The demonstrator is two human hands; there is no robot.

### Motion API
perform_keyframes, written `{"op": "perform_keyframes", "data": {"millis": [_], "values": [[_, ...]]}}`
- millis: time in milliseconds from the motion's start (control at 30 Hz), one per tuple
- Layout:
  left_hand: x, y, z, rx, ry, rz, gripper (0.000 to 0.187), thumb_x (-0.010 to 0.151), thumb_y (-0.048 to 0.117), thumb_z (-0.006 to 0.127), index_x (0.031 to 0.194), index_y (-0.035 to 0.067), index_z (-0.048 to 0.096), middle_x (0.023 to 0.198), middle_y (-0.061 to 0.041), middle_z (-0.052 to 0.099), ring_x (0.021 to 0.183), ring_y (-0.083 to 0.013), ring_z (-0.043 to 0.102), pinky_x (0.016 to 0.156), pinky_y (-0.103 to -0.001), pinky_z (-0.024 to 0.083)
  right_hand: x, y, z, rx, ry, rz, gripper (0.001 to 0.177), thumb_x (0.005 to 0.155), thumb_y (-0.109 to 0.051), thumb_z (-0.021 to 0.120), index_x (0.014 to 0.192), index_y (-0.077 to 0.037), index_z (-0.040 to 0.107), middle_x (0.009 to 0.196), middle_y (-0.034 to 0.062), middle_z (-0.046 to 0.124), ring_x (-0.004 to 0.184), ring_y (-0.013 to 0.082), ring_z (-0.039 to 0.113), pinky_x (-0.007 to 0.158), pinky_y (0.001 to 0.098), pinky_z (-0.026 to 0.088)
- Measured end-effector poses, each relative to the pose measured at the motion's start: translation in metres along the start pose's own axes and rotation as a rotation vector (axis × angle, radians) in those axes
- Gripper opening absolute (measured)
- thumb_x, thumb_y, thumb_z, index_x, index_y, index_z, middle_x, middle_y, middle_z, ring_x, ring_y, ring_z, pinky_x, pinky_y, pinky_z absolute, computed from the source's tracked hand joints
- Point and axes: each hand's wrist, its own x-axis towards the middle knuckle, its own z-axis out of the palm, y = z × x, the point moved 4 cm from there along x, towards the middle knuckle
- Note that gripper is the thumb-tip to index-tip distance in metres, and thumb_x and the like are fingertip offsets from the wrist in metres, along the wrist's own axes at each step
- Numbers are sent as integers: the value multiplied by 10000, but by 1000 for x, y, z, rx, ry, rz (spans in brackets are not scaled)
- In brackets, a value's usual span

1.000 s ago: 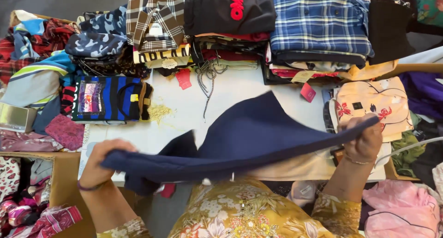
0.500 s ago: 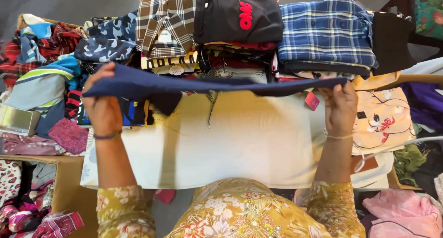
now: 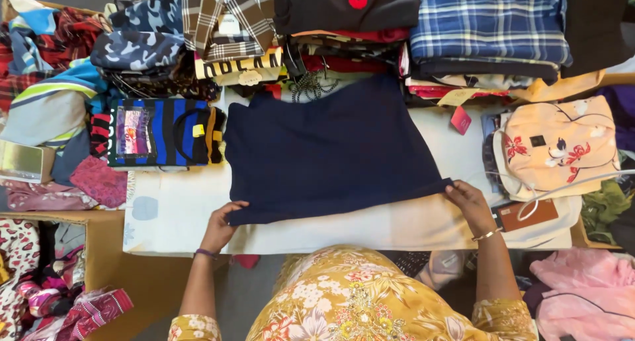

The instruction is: Folding various pieces of clothing on a table.

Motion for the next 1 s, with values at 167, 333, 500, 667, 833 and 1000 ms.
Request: {"op": "perform_keyframes", "data": {"millis": [167,333,500,667,833,1000], "values": [[-21,-5,8,129,-93,-12,376,681,-209,598,983,4,669,1202,-84,721,1111,-144,650,950,-283,510,-12,44,-15,-221,-84,82,185,1000,-163,710,994,21,709,879,-27,623,861,81,544,789,259,444],[-51,-58,-10,548,-373,-408,409,780,-132,671,1130,52,776,873,-150,802,752,-211,729,654,-335,571,-45,57,-5,-547,-379,251,240,921,-253,725,962,-17,731,797,-8,680,804,106,589,750,283,503],[-16,-1,-7,828,-317,-340,377,805,83,708,1176,150,702,1049,-97,760,924,-284,735,800,-402,592,-46,30,25,-851,-541,59,276,848,-279,754,1009,-57,729,903,56,750,852,191,715,791,319,568],[90,28,-5,944,202,46,311,934,251,647,1185,78,710,1089,-195,727,1013,-405,681,879,-485,541,23,-20,69,-1019,-407,-243,217,890,-267,672,994,-104,771,1013,79,757,929,272,728,854,375,557],[192,-12,-10,728,625,179,280,953,206,689,1170,29,695,1100,-206,710,1027,-405,669,891,-474,532,134,-14,89,-815,110,-467,334,969,-333,696,1159,-59,715,1122,149,689,970,319,689,871,411,541],[237,12,16,728,697,190,314,950,217,704,1196,23,684,1172,-216,687,1081,-411,647,933,-468,522,149,-50,132,-970,515,-421,407,785,-368,829,1061,-83,739,983,136,709,911,340,640,777,466,499]]}}
